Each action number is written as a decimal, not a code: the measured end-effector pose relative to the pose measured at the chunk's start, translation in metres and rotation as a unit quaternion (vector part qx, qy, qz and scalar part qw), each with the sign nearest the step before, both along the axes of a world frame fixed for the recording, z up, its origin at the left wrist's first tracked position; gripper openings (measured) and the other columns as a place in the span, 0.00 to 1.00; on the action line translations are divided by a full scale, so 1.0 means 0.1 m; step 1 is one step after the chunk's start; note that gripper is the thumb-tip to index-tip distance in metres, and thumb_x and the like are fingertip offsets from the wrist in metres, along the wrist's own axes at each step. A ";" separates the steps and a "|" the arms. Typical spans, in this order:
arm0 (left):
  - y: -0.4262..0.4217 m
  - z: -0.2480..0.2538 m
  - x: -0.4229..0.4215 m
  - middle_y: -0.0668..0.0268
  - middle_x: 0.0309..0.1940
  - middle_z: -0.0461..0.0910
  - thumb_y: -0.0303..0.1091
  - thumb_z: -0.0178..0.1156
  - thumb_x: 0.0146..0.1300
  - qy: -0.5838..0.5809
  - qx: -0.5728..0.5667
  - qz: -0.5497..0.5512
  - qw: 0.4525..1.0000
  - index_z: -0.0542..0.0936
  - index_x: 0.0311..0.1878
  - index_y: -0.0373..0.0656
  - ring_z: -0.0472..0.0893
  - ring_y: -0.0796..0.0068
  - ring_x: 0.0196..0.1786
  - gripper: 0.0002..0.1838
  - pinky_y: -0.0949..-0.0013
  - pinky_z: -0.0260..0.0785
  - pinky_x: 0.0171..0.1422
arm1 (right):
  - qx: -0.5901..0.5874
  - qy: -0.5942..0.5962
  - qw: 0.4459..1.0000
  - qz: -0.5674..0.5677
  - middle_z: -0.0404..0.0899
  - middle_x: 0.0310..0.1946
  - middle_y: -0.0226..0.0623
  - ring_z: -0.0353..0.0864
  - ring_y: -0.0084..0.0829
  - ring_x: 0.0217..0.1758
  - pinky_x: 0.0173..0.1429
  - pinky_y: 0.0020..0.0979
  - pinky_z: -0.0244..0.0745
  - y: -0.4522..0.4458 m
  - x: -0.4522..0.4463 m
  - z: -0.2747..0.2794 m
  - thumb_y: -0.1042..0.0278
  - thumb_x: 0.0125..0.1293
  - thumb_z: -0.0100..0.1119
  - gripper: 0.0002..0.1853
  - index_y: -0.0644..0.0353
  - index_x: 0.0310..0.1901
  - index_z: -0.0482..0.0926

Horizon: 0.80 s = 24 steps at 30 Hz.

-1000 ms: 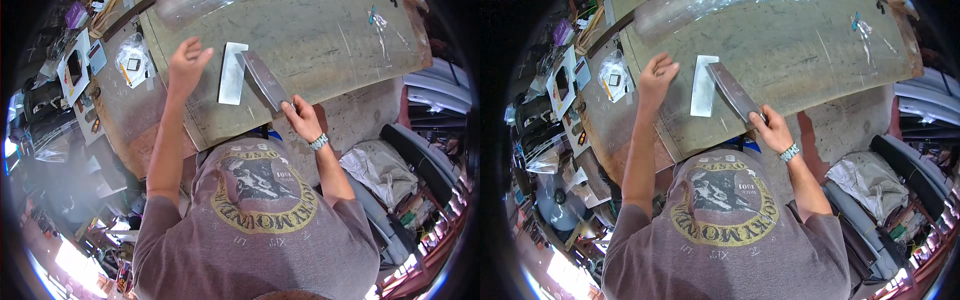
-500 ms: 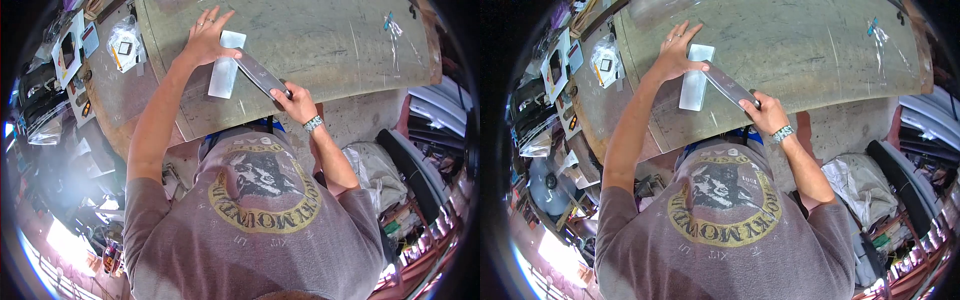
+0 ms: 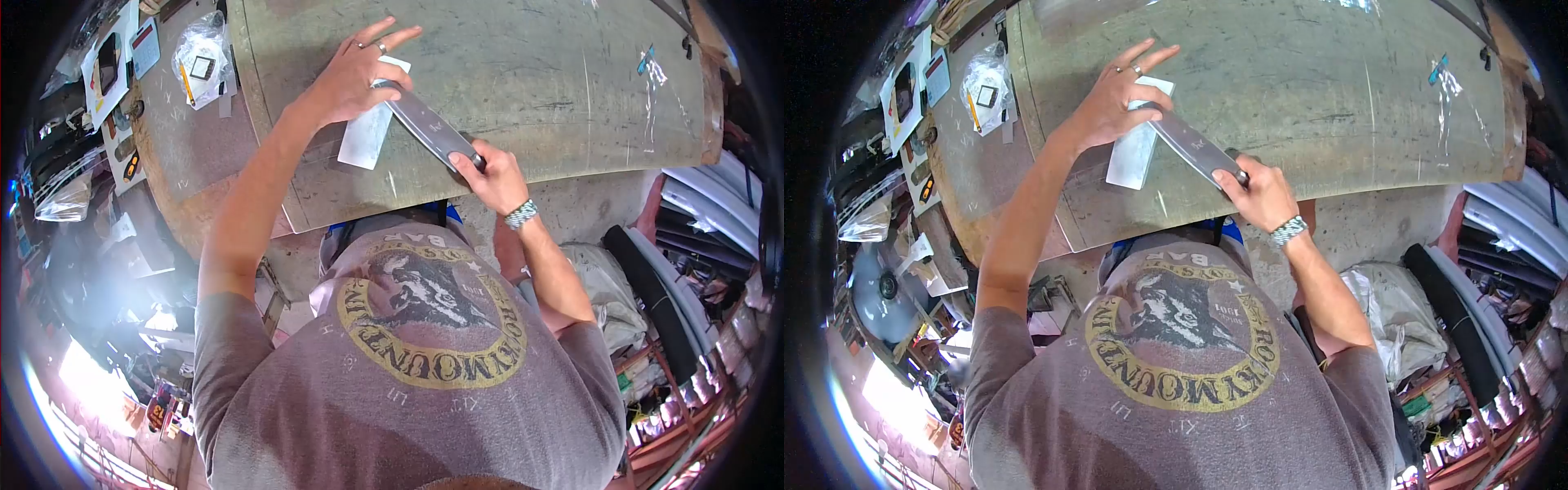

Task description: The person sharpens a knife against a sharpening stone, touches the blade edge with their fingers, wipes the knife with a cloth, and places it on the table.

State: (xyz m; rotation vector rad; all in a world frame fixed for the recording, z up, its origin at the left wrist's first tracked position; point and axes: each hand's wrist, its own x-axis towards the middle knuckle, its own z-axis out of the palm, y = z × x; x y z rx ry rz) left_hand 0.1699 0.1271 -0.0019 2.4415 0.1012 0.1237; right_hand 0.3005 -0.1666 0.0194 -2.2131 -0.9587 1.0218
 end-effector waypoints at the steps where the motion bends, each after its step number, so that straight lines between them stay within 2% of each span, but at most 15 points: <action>1: 0.09 -0.07 -0.01 0.70 0.83 0.66 0.42 0.75 0.58 -0.031 0.001 0.016 0.999 0.91 0.47 0.56 0.58 0.54 0.85 0.13 0.48 0.51 0.88 | 0.007 -0.023 1.000 -0.005 0.84 0.26 0.52 0.85 0.54 0.29 0.35 0.45 0.77 0.11 -0.03 -0.06 0.43 0.71 0.67 0.24 0.62 0.40 0.85; 2: 0.22 -0.13 -0.01 0.72 0.82 0.67 0.41 0.75 0.58 -0.063 0.004 0.032 0.997 0.92 0.44 0.56 0.60 0.54 0.85 0.11 0.48 0.54 0.87 | 0.015 -0.047 0.999 -0.011 0.84 0.26 0.53 0.85 0.55 0.30 0.35 0.46 0.77 0.24 -0.04 -0.12 0.44 0.71 0.68 0.23 0.62 0.39 0.85; 4: 0.66 -0.20 0.06 0.74 0.82 0.67 0.40 0.74 0.57 -0.033 -0.041 0.069 0.996 0.91 0.42 0.57 0.58 0.54 0.85 0.09 0.46 0.53 0.87 | 0.053 -0.074 0.996 -0.016 0.84 0.26 0.54 0.86 0.56 0.31 0.35 0.47 0.78 0.69 0.01 -0.26 0.45 0.70 0.69 0.22 0.60 0.39 0.86; 6: 0.78 -0.18 0.11 0.65 0.81 0.66 0.44 0.76 0.54 -0.007 -0.025 0.064 0.998 0.89 0.48 0.56 0.56 0.48 0.85 0.17 0.42 0.51 0.87 | 0.060 -0.073 0.995 -0.016 0.84 0.26 0.54 0.86 0.57 0.32 0.35 0.47 0.78 0.73 0.00 -0.24 0.45 0.70 0.69 0.21 0.59 0.39 0.86; 8: 0.85 -0.13 0.24 0.45 0.81 0.64 0.54 0.81 0.49 -0.005 0.071 0.015 0.997 0.85 0.64 0.55 0.54 0.36 0.85 0.36 0.36 0.45 0.87 | 0.054 -0.060 0.997 -0.013 0.83 0.26 0.54 0.86 0.57 0.32 0.35 0.47 0.79 0.70 0.11 -0.17 0.44 0.70 0.70 0.22 0.58 0.40 0.86; 11: 0.11 -0.03 0.05 0.70 0.83 0.66 0.40 0.74 0.59 -0.018 0.008 0.015 1.000 0.92 0.43 0.54 0.54 0.52 0.87 0.09 0.48 0.48 0.89 | 0.033 0.015 0.999 0.009 0.83 0.25 0.55 0.86 0.59 0.33 0.35 0.48 0.79 0.02 0.10 -0.17 0.41 0.70 0.68 0.24 0.59 0.41 0.86; 14: 0.13 -0.07 -0.04 0.75 0.81 0.68 0.41 0.73 0.58 -0.058 0.031 0.050 0.997 0.89 0.37 0.55 0.57 0.53 0.86 0.06 0.44 0.54 0.86 | 0.000 -0.082 0.997 -0.004 0.83 0.25 0.55 0.86 0.58 0.32 0.34 0.48 0.78 0.19 -0.08 -0.07 0.42 0.70 0.67 0.23 0.59 0.41 0.86; 17: 0.87 -0.13 0.13 0.70 0.82 0.67 0.43 0.73 0.61 -0.023 0.019 0.067 0.997 0.89 0.42 0.52 0.55 0.50 0.86 0.09 0.47 0.49 0.88 | 0.083 -0.139 0.987 -0.004 0.83 0.25 0.53 0.87 0.55 0.31 0.33 0.48 0.79 0.81 0.01 -0.29 0.43 0.70 0.68 0.21 0.57 0.41 0.87; 20: 0.80 -0.08 0.19 0.69 0.81 0.69 0.45 0.74 0.61 -0.041 0.012 0.069 0.997 0.89 0.41 0.52 0.55 0.50 0.86 0.10 0.46 0.49 0.88 | 0.079 -0.096 0.992 -0.012 0.83 0.25 0.54 0.87 0.56 0.30 0.33 0.48 0.78 0.81 0.07 -0.19 0.43 0.70 0.68 0.21 0.56 0.41 0.87; 23: 0.07 -0.02 -0.08 0.75 0.80 0.70 0.41 0.73 0.59 -0.032 0.030 0.042 0.998 0.89 0.38 0.54 0.59 0.51 0.85 0.07 0.46 0.57 0.84 | 0.052 -0.040 0.998 0.023 0.83 0.25 0.55 0.86 0.58 0.31 0.33 0.48 0.79 0.06 0.00 -0.21 0.42 0.70 0.68 0.23 0.58 0.41 0.87; 24: 0.13 -0.03 -0.09 0.74 0.79 0.71 0.41 0.73 0.59 -0.047 0.018 0.055 0.997 0.89 0.38 0.54 0.60 0.50 0.84 0.07 0.46 0.57 0.84 | 0.049 -0.052 0.997 0.018 0.83 0.25 0.55 0.86 0.57 0.30 0.33 0.47 0.78 0.16 0.01 -0.22 0.42 0.70 0.68 0.23 0.58 0.41 0.87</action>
